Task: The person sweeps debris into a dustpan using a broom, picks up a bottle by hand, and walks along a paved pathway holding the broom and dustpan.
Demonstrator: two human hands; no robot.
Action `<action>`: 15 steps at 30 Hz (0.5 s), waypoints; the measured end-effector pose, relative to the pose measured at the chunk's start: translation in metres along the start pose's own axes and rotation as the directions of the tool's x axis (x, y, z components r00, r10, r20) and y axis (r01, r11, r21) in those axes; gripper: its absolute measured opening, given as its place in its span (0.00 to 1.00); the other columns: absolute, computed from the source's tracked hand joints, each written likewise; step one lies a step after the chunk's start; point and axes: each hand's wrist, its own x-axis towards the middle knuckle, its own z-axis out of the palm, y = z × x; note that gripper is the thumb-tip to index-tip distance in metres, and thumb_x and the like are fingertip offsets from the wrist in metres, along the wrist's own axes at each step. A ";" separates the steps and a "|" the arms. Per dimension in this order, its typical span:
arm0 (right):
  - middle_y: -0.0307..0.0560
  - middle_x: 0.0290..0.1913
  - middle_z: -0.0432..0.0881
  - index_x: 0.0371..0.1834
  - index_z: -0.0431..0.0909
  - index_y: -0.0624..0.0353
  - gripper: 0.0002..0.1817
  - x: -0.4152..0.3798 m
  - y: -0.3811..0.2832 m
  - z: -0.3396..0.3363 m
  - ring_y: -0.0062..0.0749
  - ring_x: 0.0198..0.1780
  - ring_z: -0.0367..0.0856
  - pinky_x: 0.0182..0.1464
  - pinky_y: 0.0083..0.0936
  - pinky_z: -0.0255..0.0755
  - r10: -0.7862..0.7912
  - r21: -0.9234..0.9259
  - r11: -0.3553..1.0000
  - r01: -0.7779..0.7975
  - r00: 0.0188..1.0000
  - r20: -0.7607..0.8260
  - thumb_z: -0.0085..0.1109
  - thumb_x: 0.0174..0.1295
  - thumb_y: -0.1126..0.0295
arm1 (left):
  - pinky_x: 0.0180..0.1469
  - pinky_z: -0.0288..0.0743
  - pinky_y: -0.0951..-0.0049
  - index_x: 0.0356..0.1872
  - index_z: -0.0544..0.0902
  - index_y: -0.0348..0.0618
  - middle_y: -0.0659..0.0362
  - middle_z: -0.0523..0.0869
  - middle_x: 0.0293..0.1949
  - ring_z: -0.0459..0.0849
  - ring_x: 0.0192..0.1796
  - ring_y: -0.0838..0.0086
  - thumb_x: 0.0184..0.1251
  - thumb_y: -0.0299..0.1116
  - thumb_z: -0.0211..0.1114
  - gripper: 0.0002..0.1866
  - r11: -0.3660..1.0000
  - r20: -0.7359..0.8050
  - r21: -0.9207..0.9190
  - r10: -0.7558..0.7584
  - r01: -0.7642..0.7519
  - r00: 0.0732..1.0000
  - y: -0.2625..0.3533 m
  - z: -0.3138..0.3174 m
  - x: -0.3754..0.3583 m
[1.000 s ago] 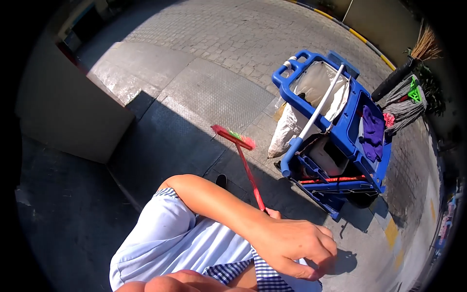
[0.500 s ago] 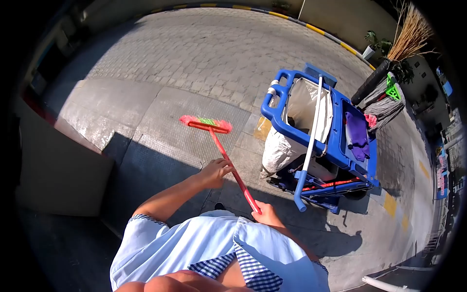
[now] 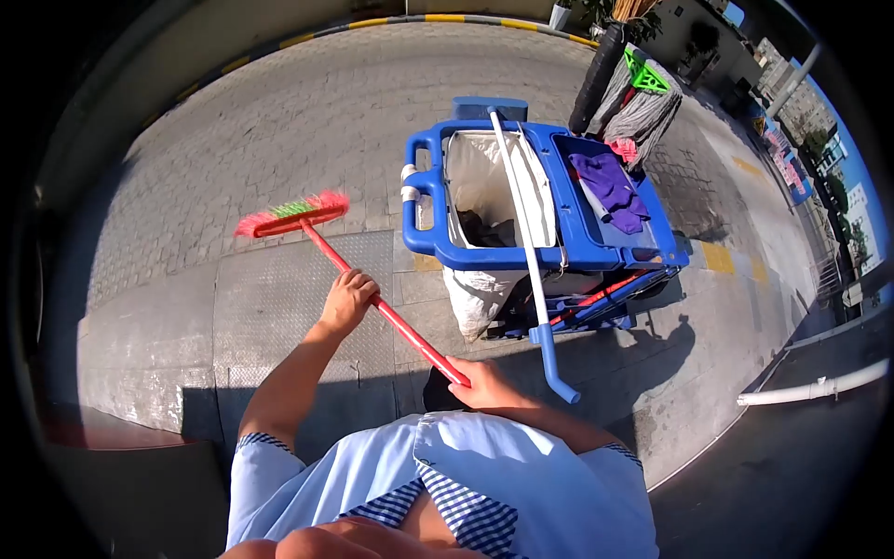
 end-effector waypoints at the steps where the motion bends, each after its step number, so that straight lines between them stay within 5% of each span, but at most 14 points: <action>1: 0.63 0.33 0.82 0.60 0.70 0.62 0.29 0.011 0.000 -0.007 0.45 0.34 0.85 0.35 0.33 0.75 -0.019 0.023 1.000 0.020 0.999 -0.046 0.63 0.52 0.68 | 0.57 0.69 0.61 0.35 0.80 0.49 0.62 0.81 0.41 0.75 0.54 0.63 0.53 0.32 0.64 0.07 0.999 -0.029 0.008 0.031 -0.031 0.999 -0.008 -0.006 0.024; 10: 0.54 0.39 0.84 0.65 0.66 0.60 0.32 0.075 0.011 -0.057 0.33 0.36 0.85 0.40 0.25 0.76 0.031 0.157 0.987 0.013 0.960 -0.277 0.64 0.55 0.67 | 0.57 0.68 0.60 0.36 0.81 0.48 0.62 0.80 0.43 0.74 0.56 0.62 0.50 0.30 0.67 0.10 0.956 -0.079 -0.041 0.288 -0.292 0.954 -0.036 -0.026 0.200; 15: 0.52 0.42 0.84 0.65 0.66 0.58 0.32 0.090 0.008 -0.084 0.29 0.40 0.85 0.41 0.24 0.77 0.164 0.235 0.967 -0.099 0.946 -0.278 0.64 0.56 0.65 | 0.58 0.68 0.62 0.37 0.82 0.49 0.63 0.80 0.43 0.74 0.56 0.63 0.55 0.32 0.62 0.08 0.904 -0.026 -0.094 0.417 -0.418 0.908 -0.042 -0.002 0.264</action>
